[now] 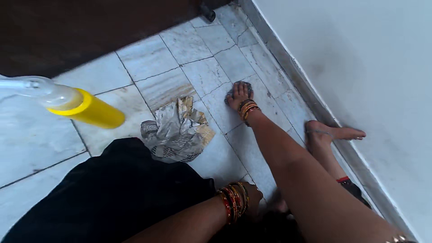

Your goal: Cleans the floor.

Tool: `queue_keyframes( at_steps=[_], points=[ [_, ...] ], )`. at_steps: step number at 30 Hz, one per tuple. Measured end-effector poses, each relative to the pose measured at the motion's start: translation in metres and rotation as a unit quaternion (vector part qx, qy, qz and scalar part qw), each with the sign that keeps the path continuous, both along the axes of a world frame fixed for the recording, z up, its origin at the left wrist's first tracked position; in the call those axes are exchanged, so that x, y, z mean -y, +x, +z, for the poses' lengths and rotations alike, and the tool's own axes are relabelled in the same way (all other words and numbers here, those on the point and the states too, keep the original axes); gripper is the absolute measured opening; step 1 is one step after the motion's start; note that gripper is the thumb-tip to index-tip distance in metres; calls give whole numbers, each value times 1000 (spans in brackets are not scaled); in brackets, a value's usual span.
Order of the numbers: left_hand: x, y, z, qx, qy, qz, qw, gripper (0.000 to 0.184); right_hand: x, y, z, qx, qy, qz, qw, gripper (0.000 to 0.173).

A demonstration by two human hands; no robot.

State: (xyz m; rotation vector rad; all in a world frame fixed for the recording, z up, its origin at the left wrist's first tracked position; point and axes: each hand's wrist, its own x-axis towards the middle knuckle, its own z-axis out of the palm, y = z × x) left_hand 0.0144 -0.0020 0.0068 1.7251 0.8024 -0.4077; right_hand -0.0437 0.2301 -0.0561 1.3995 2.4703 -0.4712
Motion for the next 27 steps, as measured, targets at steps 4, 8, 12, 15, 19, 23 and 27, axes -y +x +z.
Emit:
queue_keyframes(
  at_steps=[4, 8, 12, 15, 19, 23, 27],
  points=[
    [0, -1, 8, -17, 13, -11, 1000, 51, 48, -17, -3, -7, 6, 49, 999, 73],
    [3, -2, 11, -19, 24, -8, 999, 51, 87, 12, -5, -10, 14, 66, 998, 70],
    [7, 0, 3, -18, 36, 8, 999, 54, 110, 72, -2, 2, 6, 38, 999, 69],
    [11, 3, 4, -36, 54, 8, 998, 54, 122, 129, -5, 10, 28, -4, 1000, 69],
    [16, 4, 8, -41, 71, -7, 997, 55, 127, 195, 7, 91, -23, -88, 992, 71],
    [17, 3, 9, -40, 82, -12, 996, 54, 123, 235, 18, 141, -43, -160, 976, 71],
    [14, 4, 8, -38, 77, -14, 996, 53, 128, 201, 26, 229, -8, -180, 956, 66]
  ],
)
